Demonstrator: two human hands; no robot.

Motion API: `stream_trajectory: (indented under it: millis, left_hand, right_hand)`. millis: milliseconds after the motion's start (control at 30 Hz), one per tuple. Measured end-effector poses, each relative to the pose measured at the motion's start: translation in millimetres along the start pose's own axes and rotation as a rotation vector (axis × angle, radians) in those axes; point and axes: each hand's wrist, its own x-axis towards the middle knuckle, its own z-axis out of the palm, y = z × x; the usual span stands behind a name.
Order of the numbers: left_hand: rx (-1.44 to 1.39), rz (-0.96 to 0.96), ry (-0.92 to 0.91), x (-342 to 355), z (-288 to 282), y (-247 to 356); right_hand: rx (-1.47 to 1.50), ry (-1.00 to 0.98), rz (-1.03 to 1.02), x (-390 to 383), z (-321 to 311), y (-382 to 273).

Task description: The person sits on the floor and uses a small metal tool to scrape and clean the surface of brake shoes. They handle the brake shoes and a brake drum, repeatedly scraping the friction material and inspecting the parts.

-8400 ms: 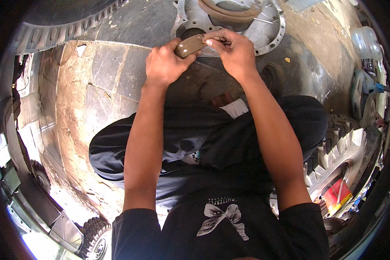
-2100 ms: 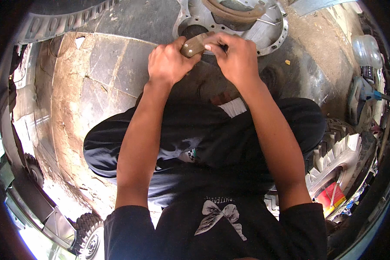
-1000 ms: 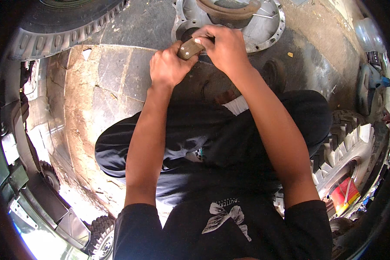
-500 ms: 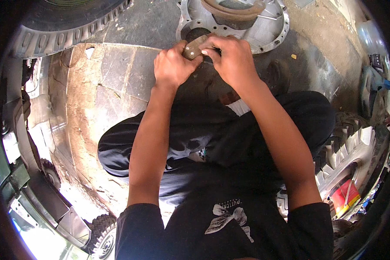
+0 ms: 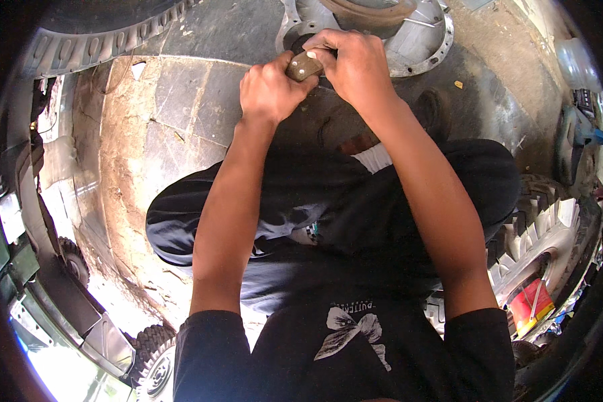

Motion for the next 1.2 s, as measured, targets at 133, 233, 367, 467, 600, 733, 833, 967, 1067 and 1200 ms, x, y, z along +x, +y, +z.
stream_trajectory:
  millis: [133,233,367,467,600,733,833,967,1067,1200]
  left_hand:
    - [0.009,-0.008,-0.003,-4,-1,-5]
    - [0.008,0.007,-0.009,-4,-1,-1]
    - [0.002,0.000,0.010,-1,0,-5]
    - [0.015,0.004,0.001,-2,-2,-3]
    - [0.004,-0.014,0.019,-1,1,1]
    - [0.004,-0.019,-0.019,0,-4,0]
    - [0.007,-0.001,0.008,-5,-3,0]
    - [-0.021,0.002,-0.005,1,-1,-3]
    - [0.009,-0.014,-0.037,-1,-5,-3]
    - [0.001,-0.021,-0.046,-3,-4,4]
  right_hand:
    - [-0.093,-0.045,0.081,-17,-4,-7]
    - [-0.079,-0.015,0.045,-18,-2,-1]
    - [-0.018,-0.020,0.029,-4,1,-5]
    - [-0.077,-0.049,0.060,-16,-8,-12]
    - [-0.010,-0.014,0.009,-4,2,-3]
    - [0.006,0.018,-0.021,-16,0,-9]
    - [-0.022,-0.018,0.008,-18,-3,-12]
    - [0.012,-0.044,0.014,-8,3,-5]
    - [-0.008,-0.032,-0.005,-23,-4,-12]
    - [-0.011,-0.025,-0.008,-11,-3,-10]
